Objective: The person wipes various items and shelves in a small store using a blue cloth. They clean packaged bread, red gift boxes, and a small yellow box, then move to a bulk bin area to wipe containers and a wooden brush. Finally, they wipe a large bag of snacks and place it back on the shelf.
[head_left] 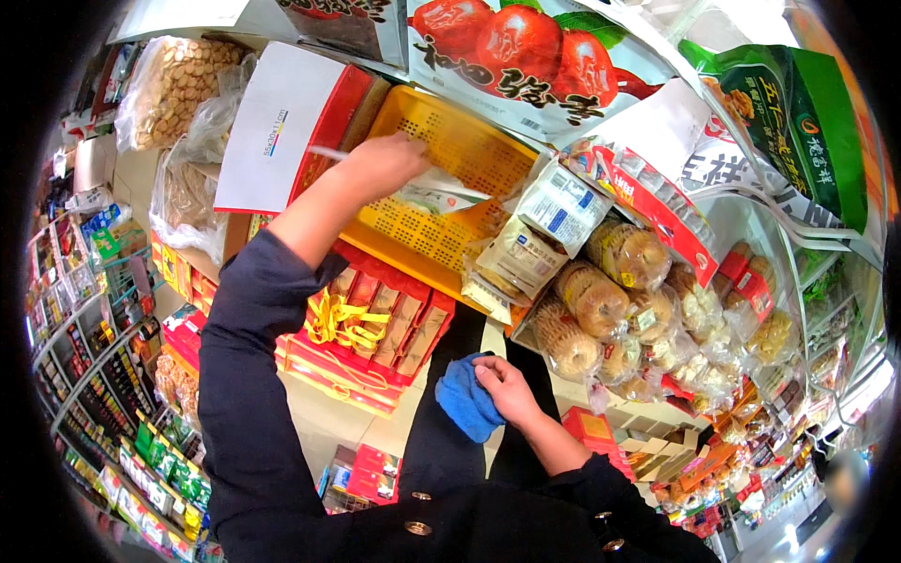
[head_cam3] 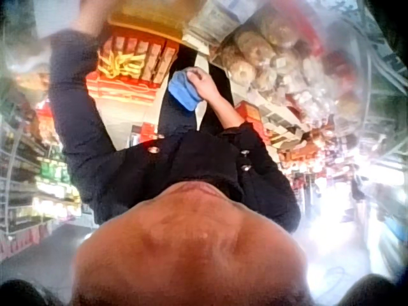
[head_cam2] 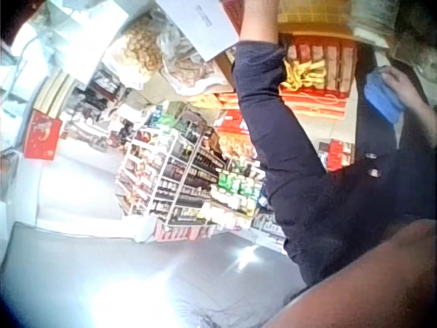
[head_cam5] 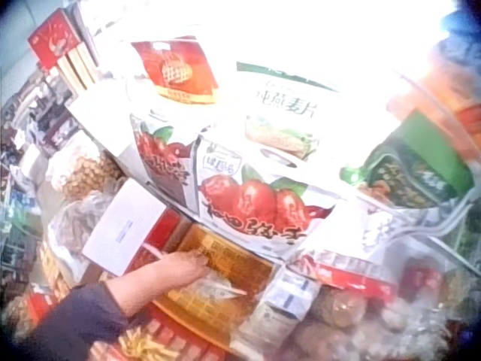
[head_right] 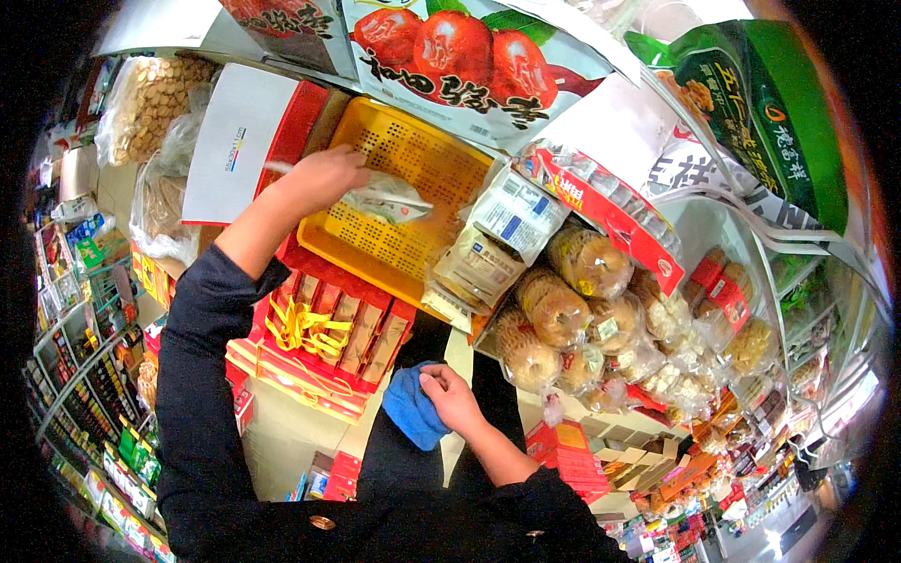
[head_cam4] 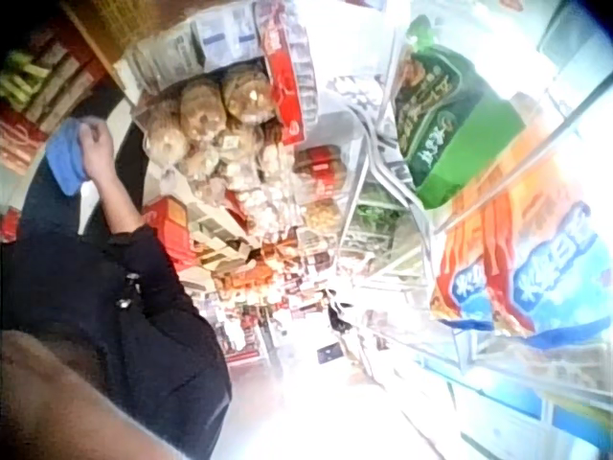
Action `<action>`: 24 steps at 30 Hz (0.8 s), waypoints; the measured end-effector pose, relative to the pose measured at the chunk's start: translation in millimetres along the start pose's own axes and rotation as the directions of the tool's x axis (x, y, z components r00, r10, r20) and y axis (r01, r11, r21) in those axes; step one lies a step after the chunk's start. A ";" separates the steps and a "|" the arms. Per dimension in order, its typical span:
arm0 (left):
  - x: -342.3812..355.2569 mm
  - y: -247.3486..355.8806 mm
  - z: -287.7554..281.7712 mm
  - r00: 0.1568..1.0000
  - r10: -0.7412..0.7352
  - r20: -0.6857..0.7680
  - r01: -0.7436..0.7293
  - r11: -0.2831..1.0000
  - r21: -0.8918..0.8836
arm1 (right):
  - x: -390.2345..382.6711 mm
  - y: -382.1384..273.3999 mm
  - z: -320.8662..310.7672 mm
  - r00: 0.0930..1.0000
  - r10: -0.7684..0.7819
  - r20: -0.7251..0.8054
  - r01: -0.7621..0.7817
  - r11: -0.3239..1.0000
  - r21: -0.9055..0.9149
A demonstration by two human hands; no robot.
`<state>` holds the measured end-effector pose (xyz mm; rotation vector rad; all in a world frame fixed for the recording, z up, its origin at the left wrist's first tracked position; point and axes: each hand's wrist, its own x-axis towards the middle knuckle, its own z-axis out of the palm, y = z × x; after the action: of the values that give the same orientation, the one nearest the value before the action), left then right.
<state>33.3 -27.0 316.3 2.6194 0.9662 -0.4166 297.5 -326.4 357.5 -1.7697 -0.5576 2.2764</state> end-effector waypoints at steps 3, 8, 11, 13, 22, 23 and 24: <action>28.0 -8.8 -5.6 0.999 -0.009 -0.050 0.009 1.000 0.006 | 2.2 1.7 2.4 1.000 0.013 0.013 -0.014 1.000 0.017; 61.6 -15.6 -19.6 0.985 -0.036 -0.171 0.043 0.998 0.039 | 7.1 -10.1 4.4 0.999 0.047 0.014 -0.047 0.999 -0.009; 72.1 -21.7 -18.3 0.954 -0.001 -0.299 0.032 0.995 0.099 | 8.6 -18.3 7.3 0.999 0.047 0.004 -0.047 0.999 0.004; 77.1 -20.5 -14.2 0.924 0.081 -0.373 -0.038 0.992 0.122 | 9.8 -15.6 7.0 0.999 0.042 0.010 -0.042 0.999 -0.003; 58.5 4.6 -15.9 0.570 -0.453 -0.686 0.304 0.891 -0.336 | 12.7 -10.9 4.8 0.999 0.049 0.003 -0.049 0.998 -0.028; 52.9 14.4 -0.9 0.455 -0.570 -0.684 0.263 0.820 -0.509 | 12.0 -11.6 6.8 0.999 0.041 0.000 -0.041 0.999 0.003; 50.3 22.6 19.6 0.335 -0.683 -0.649 0.190 0.724 -0.664 | 12.9 -13.0 6.1 1.000 0.030 -0.007 -0.030 0.999 0.028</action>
<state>81.9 -22.1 284.1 1.8939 1.8397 1.1179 287.4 -310.6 352.8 -1.7849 -0.4991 2.2847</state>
